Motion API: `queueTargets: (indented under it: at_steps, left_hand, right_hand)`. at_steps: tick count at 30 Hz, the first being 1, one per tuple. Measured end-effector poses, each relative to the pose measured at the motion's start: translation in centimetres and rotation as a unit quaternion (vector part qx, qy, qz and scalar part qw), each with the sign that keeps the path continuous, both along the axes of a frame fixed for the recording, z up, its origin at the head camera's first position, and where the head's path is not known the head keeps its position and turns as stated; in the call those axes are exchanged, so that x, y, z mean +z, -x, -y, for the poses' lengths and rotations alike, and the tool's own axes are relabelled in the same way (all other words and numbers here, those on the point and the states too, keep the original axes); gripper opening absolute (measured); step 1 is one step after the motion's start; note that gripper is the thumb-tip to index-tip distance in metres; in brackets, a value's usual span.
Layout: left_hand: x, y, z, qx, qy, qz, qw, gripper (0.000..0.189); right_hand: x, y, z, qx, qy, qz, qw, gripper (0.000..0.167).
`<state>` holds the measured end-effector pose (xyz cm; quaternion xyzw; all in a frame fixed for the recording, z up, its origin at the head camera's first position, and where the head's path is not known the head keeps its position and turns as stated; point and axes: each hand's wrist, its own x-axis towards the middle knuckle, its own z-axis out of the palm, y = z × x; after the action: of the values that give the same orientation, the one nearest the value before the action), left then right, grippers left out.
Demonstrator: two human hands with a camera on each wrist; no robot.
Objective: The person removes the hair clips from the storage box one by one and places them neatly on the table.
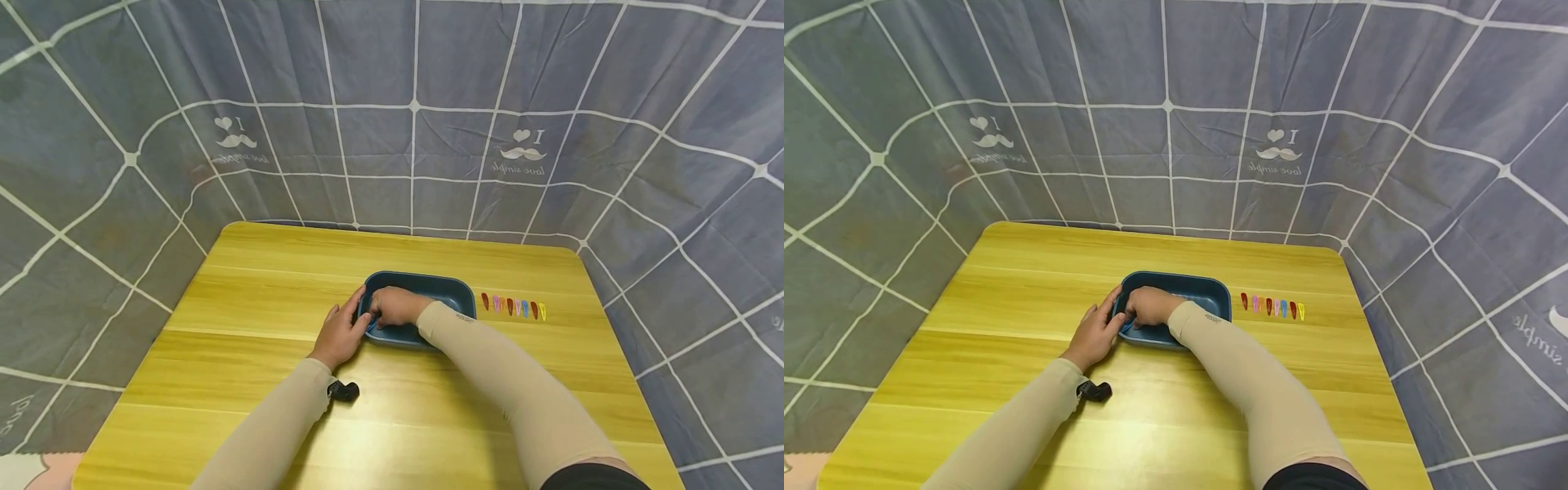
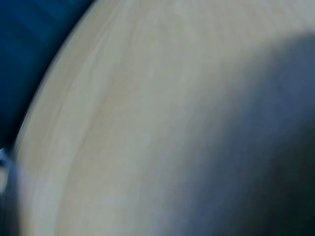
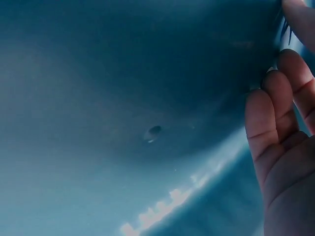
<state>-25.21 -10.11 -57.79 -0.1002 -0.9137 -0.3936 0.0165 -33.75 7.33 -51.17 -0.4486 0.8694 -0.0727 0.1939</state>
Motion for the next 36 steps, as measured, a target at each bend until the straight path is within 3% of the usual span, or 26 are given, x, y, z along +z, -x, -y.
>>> queueTargets:
  at_steps: [20, 36]
  left_hand:
    - [0.5, -0.2, -0.1, 0.000, -0.008, -0.008, 0.9999, 0.061]
    - [0.5, -0.2, -0.1, -0.001, -0.008, -0.009, 0.9999, 0.062]
  right_hand:
    - [-0.7, -0.1, -0.4, -0.001, 0.024, -0.022, 0.9995, 0.009]
    - [-0.4, 0.3, -1.2, -0.035, 0.037, 0.017, 0.9986, 0.014]
